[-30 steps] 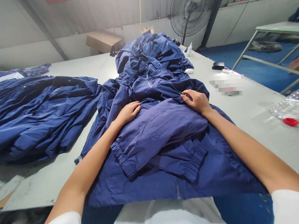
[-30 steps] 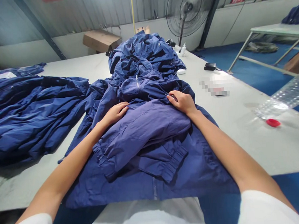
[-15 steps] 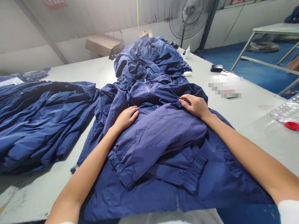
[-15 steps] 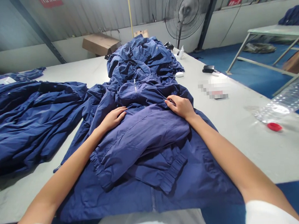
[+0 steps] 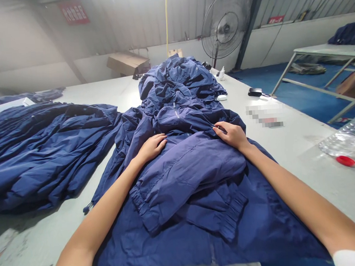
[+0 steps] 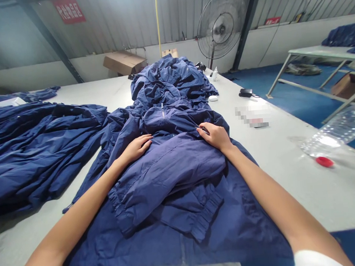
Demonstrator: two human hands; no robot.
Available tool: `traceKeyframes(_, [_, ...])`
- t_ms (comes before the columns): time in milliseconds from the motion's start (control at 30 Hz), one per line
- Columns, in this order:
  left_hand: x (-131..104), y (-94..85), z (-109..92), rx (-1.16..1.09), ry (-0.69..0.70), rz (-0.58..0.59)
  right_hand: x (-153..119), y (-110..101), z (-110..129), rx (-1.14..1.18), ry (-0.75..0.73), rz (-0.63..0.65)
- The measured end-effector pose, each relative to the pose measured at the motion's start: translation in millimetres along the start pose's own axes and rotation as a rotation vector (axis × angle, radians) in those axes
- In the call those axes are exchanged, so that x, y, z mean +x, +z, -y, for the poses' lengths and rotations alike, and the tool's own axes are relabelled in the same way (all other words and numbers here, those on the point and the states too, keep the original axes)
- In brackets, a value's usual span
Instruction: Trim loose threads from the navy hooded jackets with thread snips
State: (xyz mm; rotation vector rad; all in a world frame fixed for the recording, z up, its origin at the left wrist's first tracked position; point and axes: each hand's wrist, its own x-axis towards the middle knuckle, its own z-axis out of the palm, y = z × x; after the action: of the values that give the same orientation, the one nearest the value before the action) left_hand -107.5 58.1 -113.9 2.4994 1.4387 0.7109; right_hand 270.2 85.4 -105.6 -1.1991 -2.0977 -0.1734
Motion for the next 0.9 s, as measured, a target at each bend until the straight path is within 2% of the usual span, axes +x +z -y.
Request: traceKeyframes(900, [0.1,0.2,-1.6,0.005,0.007,-0.004,1.4,-2.5,0.4,-0.002,0.003,0.008])
